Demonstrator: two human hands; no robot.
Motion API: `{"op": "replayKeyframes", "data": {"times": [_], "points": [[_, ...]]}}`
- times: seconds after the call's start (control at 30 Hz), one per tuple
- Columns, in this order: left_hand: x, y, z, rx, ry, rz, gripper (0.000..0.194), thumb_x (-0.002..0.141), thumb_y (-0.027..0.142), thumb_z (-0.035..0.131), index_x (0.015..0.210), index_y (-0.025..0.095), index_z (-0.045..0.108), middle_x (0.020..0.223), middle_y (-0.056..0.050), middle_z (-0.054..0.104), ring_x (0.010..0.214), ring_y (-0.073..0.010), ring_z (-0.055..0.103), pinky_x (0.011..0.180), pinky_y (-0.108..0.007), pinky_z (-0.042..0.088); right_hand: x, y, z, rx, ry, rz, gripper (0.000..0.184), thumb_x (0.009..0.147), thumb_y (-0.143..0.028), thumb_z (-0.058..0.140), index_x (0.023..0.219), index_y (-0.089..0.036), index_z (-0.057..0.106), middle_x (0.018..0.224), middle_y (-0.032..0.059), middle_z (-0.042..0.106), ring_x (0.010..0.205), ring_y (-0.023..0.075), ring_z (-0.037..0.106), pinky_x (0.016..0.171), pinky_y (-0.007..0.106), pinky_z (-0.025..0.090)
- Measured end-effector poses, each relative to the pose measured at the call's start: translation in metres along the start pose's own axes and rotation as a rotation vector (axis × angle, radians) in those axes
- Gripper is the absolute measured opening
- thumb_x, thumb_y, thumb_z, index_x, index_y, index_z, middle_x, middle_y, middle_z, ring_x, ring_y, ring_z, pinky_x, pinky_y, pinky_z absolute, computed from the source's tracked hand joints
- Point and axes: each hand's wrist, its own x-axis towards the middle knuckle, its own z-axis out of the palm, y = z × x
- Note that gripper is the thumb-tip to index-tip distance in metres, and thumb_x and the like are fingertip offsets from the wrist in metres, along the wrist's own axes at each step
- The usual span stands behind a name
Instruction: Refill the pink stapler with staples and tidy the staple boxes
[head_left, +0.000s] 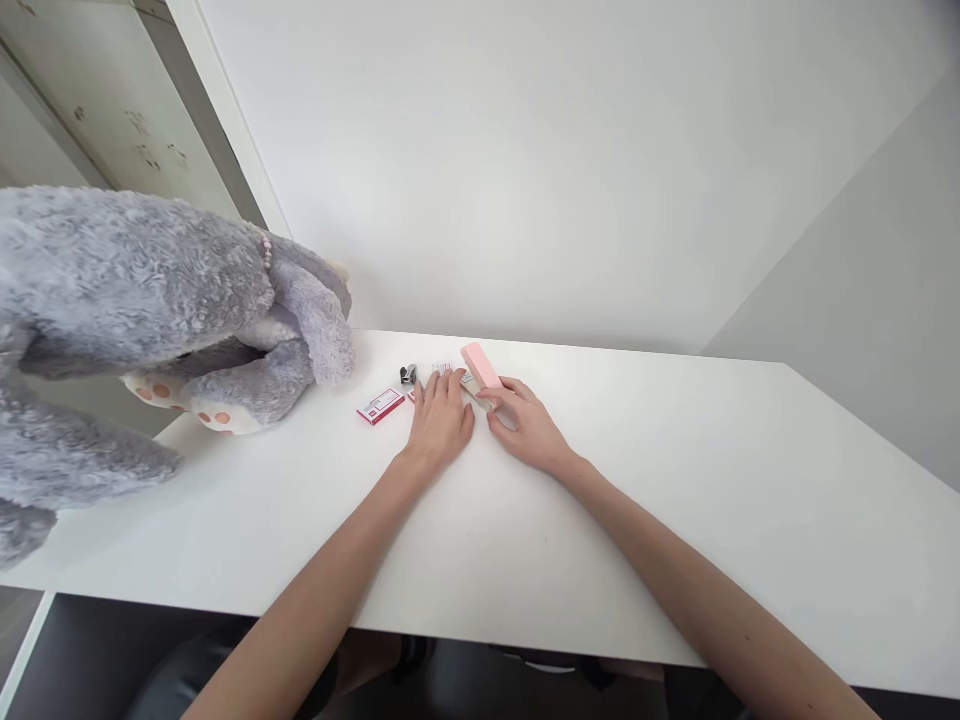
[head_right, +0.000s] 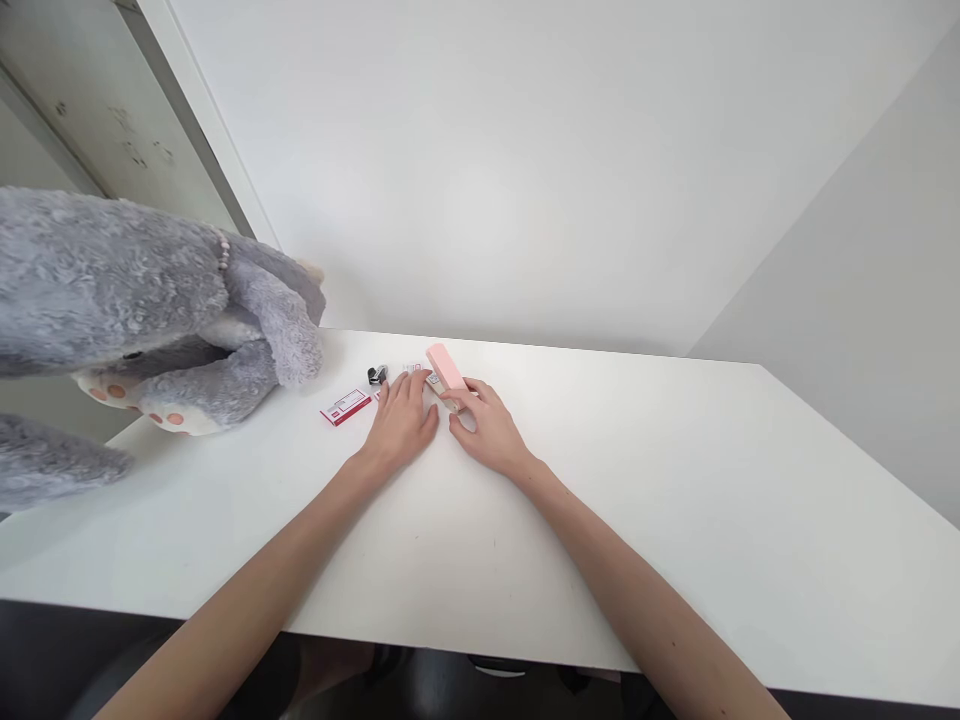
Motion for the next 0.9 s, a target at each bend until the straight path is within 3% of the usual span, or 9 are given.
{"op": "replayKeyframes", "data": {"times": [0.17, 0.47, 0.7, 0.9], "points": [[0.002, -0.007, 0.007, 0.071, 0.02, -0.083, 0.063, 0.101, 0.035, 0.046, 0.157, 0.008, 0.036, 0.167, -0.024, 0.04, 0.159, -0.045, 0.03, 0.13, -0.067, 0.019, 0.0, -0.003, -0.001, -0.041, 0.01, -0.007, 0.038, 0.094, -0.021, 0.056, 0.126, -0.035, 0.071, 0.136, 0.0074, 0.06, 0.128, 0.0272, 0.061, 0.107, 0.048, 0.054], [0.002, -0.006, 0.007, 0.021, 0.007, -0.015, 0.053, 0.101, 0.026, 0.04, 0.152, 0.013, 0.042, 0.16, -0.02, 0.05, 0.15, -0.0351, 0.043, 0.129, -0.06, 0.025, -0.001, -0.008, -0.001, -0.189, -0.009, -0.017, 0.05, 0.089, -0.021, 0.062, 0.137, -0.034, 0.061, 0.123, 0.0091, 0.057, 0.112, 0.028, 0.065, 0.089, 0.043, 0.059], [0.001, -0.001, -0.001, -0.056, -0.044, 0.083, 0.048, 0.096, 0.018, 0.042, 0.143, 0.015, 0.048, 0.145, -0.016, 0.061, 0.136, -0.0319, 0.054, 0.12, -0.052, 0.039, 0.0, -0.006, 0.0, -0.174, 0.061, 0.058, 0.034, 0.095, -0.034, 0.062, 0.129, -0.032, 0.062, 0.114, 0.0068, 0.059, 0.094, 0.0245, 0.066, 0.083, 0.041, 0.058], [0.002, -0.001, -0.006, -0.126, -0.061, 0.096, 0.045, 0.098, 0.021, 0.044, 0.143, 0.018, 0.05, 0.145, -0.013, 0.061, 0.136, -0.0324, 0.054, 0.117, -0.052, 0.043, 0.0, -0.003, -0.001, -0.191, 0.085, 0.076, 0.033, 0.096, -0.037, 0.063, 0.128, -0.031, 0.061, 0.114, 0.0073, 0.059, 0.092, 0.0247, 0.065, 0.079, 0.04, 0.057]]}}
